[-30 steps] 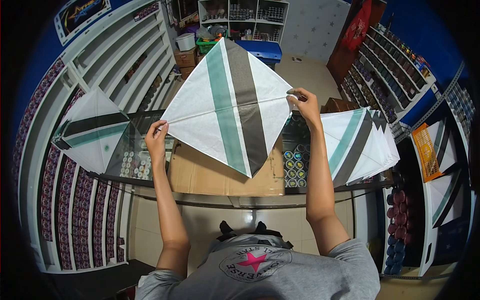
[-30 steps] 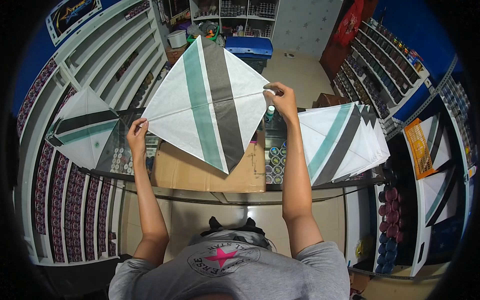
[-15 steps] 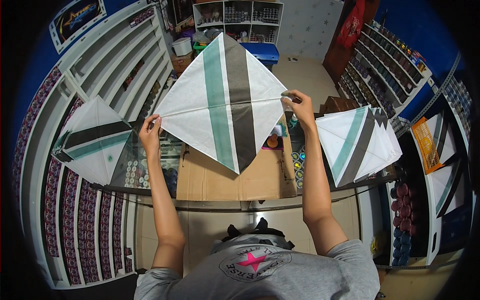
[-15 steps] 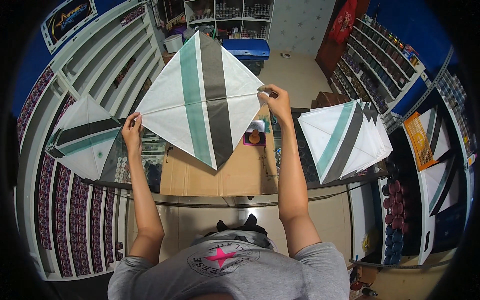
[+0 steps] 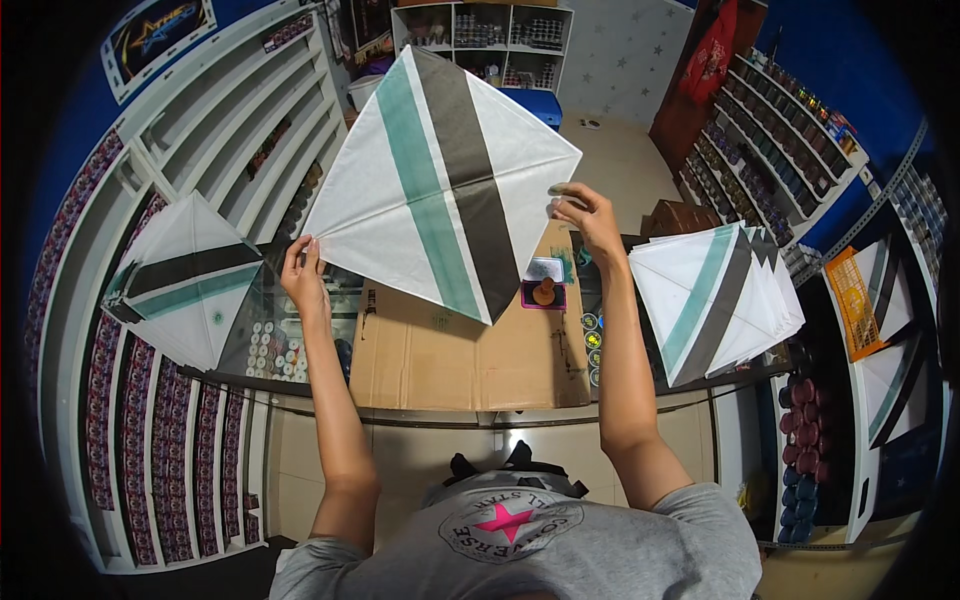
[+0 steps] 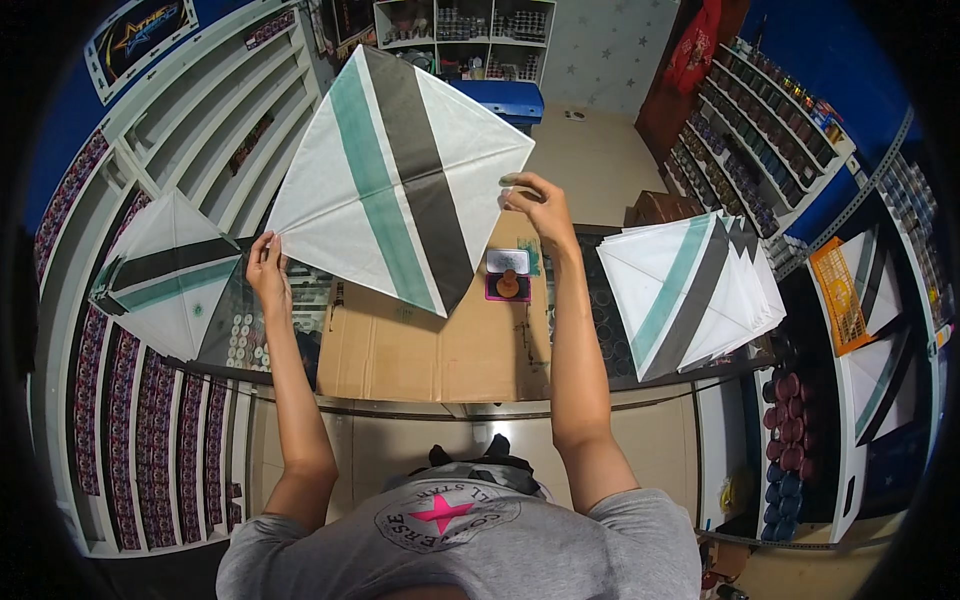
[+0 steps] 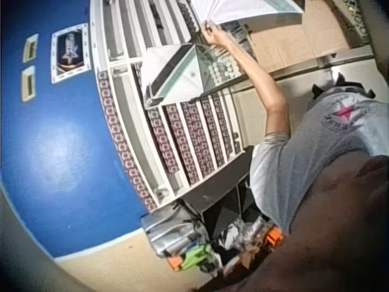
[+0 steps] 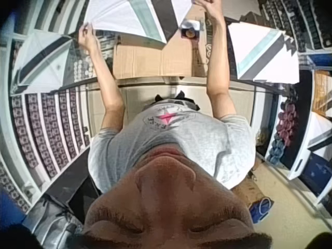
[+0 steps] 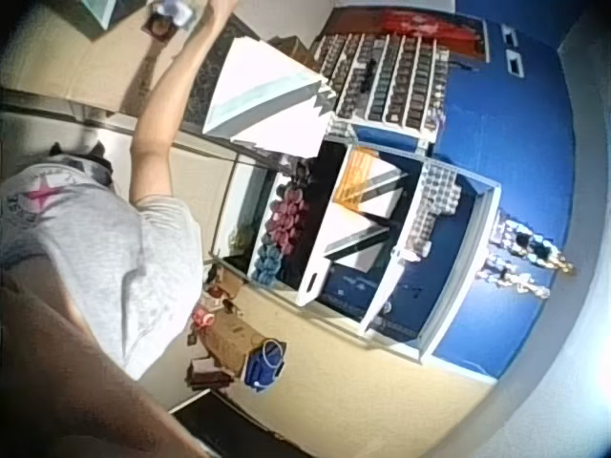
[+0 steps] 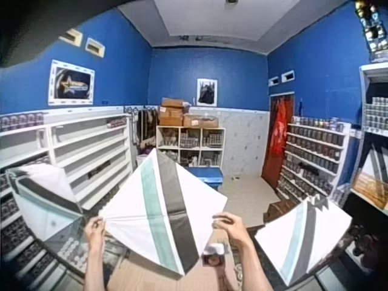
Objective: The person repeatedly picks up a folded kite from a stack, unfolds it to reveal a white surface with green and black stripes, and places it onto a cardboard sheet on the counter. The person then folds the kite back and returns it to the stack. This cycle is repeated multiple times throughout the video.
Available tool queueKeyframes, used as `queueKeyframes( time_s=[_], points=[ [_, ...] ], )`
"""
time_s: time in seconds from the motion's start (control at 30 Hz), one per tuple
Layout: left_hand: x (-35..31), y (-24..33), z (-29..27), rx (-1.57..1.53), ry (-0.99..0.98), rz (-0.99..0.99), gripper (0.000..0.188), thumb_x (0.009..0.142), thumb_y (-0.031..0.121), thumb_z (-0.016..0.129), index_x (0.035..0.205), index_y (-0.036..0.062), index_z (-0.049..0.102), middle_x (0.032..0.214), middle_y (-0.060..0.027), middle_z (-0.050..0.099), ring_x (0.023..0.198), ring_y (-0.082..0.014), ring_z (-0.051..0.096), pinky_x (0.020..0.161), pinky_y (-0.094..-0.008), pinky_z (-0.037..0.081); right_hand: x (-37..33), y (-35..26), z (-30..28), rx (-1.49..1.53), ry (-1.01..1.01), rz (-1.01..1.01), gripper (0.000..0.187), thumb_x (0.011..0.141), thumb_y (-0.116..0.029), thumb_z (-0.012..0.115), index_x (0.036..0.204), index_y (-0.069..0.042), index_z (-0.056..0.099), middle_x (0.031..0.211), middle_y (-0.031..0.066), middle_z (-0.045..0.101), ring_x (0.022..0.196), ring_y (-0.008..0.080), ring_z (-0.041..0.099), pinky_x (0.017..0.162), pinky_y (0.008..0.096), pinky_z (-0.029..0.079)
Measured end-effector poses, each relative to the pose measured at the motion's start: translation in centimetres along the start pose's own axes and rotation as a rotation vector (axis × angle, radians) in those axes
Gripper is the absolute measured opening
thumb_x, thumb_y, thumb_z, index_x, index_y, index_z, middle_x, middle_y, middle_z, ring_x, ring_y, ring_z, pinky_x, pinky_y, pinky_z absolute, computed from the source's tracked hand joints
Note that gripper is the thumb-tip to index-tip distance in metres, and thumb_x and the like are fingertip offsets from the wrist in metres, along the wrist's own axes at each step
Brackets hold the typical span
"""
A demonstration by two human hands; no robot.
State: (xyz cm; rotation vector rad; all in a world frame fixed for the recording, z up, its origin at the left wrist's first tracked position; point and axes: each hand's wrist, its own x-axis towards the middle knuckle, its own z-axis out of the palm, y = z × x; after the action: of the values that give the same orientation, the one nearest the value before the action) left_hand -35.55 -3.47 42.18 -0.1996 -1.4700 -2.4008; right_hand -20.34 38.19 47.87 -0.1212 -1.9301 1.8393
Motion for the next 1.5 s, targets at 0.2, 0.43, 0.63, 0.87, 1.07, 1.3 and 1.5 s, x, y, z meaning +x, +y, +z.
queueKeyframes(
  time_s=[0.2, 0.43, 0.63, 0.87, 1.07, 1.3, 1.5],
  points=[
    [-1.1, -1.0, 0.2, -0.014, 0.074, -0.022, 0.021, 0.091, 0.004, 0.066, 0.111, 0.0002, 0.062, 0.110, -0.0057, 0.061, 0.095, -0.0110, 0.060, 0.080, -0.0217, 0.051, -1.3, 0.3, 2.3, -0.083, -0.068, 0.013, 0.029, 0.082, -0.003, 0.066, 0.111, -0.004, 0.069, 0.102, 0.0066, 0.067, 0.098, 0.0141, 0.061, 0.086, 0.0270, 0.048],
    [-2.4, -2.4, 0.2, -0.040, 0.101, -0.049, 0.020, 0.092, 0.006, 0.065, 0.111, 0.0010, 0.061, 0.111, -0.0074, 0.062, 0.099, -0.0120, 0.060, 0.081, -0.0238, 0.051, -0.8, 2.0, 2.5, -0.059, -0.046, 0.028, 0.026, 0.082, -0.002, 0.067, 0.108, -0.002, 0.070, 0.097, 0.0054, 0.069, 0.083, 0.0129, 0.062, 0.081, 0.0268, 0.048],
    [-3.4, -2.4, 0.1, -0.029, 0.051, -0.088, 0.021, 0.092, 0.007, 0.066, 0.112, 0.0036, 0.062, 0.108, -0.0059, 0.062, 0.096, -0.0112, 0.059, 0.082, -0.0234, 0.050, -0.7, 2.2, 2.1, -0.083, -0.026, 0.040, 0.027, 0.081, 0.001, 0.066, 0.107, -0.002, 0.071, 0.092, 0.0040, 0.069, 0.077, 0.0103, 0.059, 0.075, 0.0254, 0.048],
    [-2.5, -0.5, -1.1, 0.283, -0.226, -0.018, 0.022, 0.091, 0.009, 0.066, 0.112, 0.0026, 0.067, 0.100, -0.0037, 0.066, 0.092, -0.0076, 0.058, 0.081, -0.0197, 0.045, -0.7, 2.5, 0.6, -0.080, -0.044, 0.046, 0.027, 0.081, 0.003, 0.066, 0.107, 0.000, 0.070, 0.090, 0.0038, 0.070, 0.075, 0.0096, 0.058, 0.074, 0.0249, 0.048],
    [-0.3, 3.9, 2.0, 0.578, -0.488, 0.022, 0.022, 0.089, 0.011, 0.068, 0.108, -0.0013, 0.071, 0.100, -0.0057, 0.070, 0.091, -0.0102, 0.060, 0.083, -0.0226, 0.046, -1.3, 2.5, 0.2, -0.110, -0.088, 0.088, 0.027, 0.081, 0.002, 0.065, 0.107, -0.001, 0.071, 0.086, 0.0037, 0.068, 0.073, 0.0097, 0.058, 0.073, 0.0250, 0.048],
    [1.3, 4.5, 5.3, 0.731, -0.543, 0.131, 0.021, 0.087, 0.013, 0.070, 0.106, 0.0035, 0.073, 0.091, 0.0000, 0.068, 0.071, -0.0056, 0.047, 0.065, -0.0204, 0.038, -1.4, 2.7, 0.6, -0.081, -0.084, 0.091, 0.026, 0.080, 0.002, 0.066, 0.106, -0.001, 0.071, 0.083, 0.0033, 0.067, 0.073, 0.0097, 0.058, 0.072, 0.0252, 0.048],
    [0.5, 3.1, 5.4, 0.596, -0.461, 0.191, 0.020, 0.087, 0.010, 0.071, 0.104, 0.0018, 0.072, 0.089, 0.0019, 0.065, 0.068, -0.0051, 0.037, 0.061, -0.0208, 0.030, -1.2, 2.5, 0.6, -0.056, -0.105, 0.082, 0.027, 0.080, 0.002, 0.066, 0.106, -0.001, 0.071, 0.087, 0.0038, 0.068, 0.073, 0.0102, 0.058, 0.072, 0.0254, 0.048]
  ],
)
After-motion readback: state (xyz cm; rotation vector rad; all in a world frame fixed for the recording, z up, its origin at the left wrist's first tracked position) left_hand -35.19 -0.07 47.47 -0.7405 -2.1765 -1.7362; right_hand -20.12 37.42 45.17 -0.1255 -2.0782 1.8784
